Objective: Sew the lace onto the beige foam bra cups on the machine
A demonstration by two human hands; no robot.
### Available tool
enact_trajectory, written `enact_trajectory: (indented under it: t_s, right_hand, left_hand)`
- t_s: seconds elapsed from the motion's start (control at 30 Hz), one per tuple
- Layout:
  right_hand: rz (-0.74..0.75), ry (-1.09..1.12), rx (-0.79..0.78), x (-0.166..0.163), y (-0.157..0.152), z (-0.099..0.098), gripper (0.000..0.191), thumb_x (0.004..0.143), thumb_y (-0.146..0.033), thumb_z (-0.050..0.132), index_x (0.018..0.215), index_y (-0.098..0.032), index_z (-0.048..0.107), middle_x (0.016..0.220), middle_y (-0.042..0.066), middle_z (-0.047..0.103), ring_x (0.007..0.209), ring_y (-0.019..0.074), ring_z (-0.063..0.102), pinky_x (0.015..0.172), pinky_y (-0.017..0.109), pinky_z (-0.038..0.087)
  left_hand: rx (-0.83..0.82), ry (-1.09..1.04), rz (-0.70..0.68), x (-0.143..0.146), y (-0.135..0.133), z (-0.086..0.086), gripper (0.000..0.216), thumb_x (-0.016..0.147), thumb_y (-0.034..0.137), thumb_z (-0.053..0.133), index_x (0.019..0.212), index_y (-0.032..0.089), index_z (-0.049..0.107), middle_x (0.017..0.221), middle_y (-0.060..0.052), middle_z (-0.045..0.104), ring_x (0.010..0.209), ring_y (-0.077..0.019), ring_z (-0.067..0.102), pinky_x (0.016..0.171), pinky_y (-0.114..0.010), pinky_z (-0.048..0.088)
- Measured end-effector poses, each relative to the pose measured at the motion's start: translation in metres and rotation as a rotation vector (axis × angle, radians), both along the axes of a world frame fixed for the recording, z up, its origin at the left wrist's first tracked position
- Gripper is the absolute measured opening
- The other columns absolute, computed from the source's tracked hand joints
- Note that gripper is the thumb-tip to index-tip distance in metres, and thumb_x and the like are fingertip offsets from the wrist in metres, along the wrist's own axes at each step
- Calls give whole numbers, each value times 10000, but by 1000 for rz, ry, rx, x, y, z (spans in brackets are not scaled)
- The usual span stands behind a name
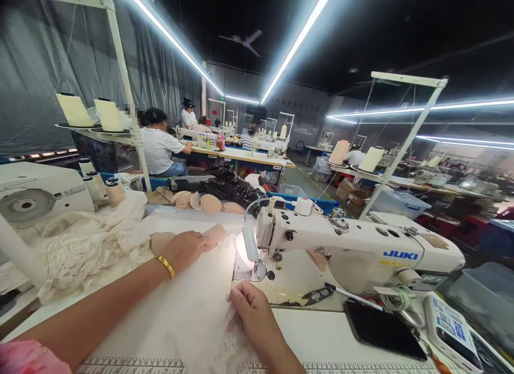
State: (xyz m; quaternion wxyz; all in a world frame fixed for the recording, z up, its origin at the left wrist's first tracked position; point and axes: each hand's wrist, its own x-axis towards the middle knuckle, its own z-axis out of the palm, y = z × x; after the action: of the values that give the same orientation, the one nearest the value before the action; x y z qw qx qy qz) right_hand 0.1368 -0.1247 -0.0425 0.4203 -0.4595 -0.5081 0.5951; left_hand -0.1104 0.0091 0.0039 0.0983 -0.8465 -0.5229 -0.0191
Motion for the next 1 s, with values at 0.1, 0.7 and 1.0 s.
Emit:
enact_trajectory:
  t_s: [0.1,0.7,1.0]
  right_hand:
    - [6,-19,7,0,1,2,606,826,-822,669,861,-218,624,625,-56,509,560,156,553,511,244,340]
    - [1,7,45,2,-5,9,544,857,-753,699,846,-214,626,683,-44,586,626,161,578,615,271,430]
    - [-23,117,40,9,-7,15,592,913,-788,607,907,-197,639,695,-22,633,596,137,559,596,251,355]
  left_hand:
    - [32,36,-8,-4,-1,5,167,1059,241,603,1040,127,723,1069,-91,744,1079,-242,694,1023,-486,555]
    - [13,-379,220,5,-50,55,311,1010,259,467,953,141,749,947,-107,766,873,-224,681,780,-333,537]
    - [-601,-895,167,22,-150,35,340,769,535,588,728,235,743,658,2,660,638,-189,542,563,-255,383]
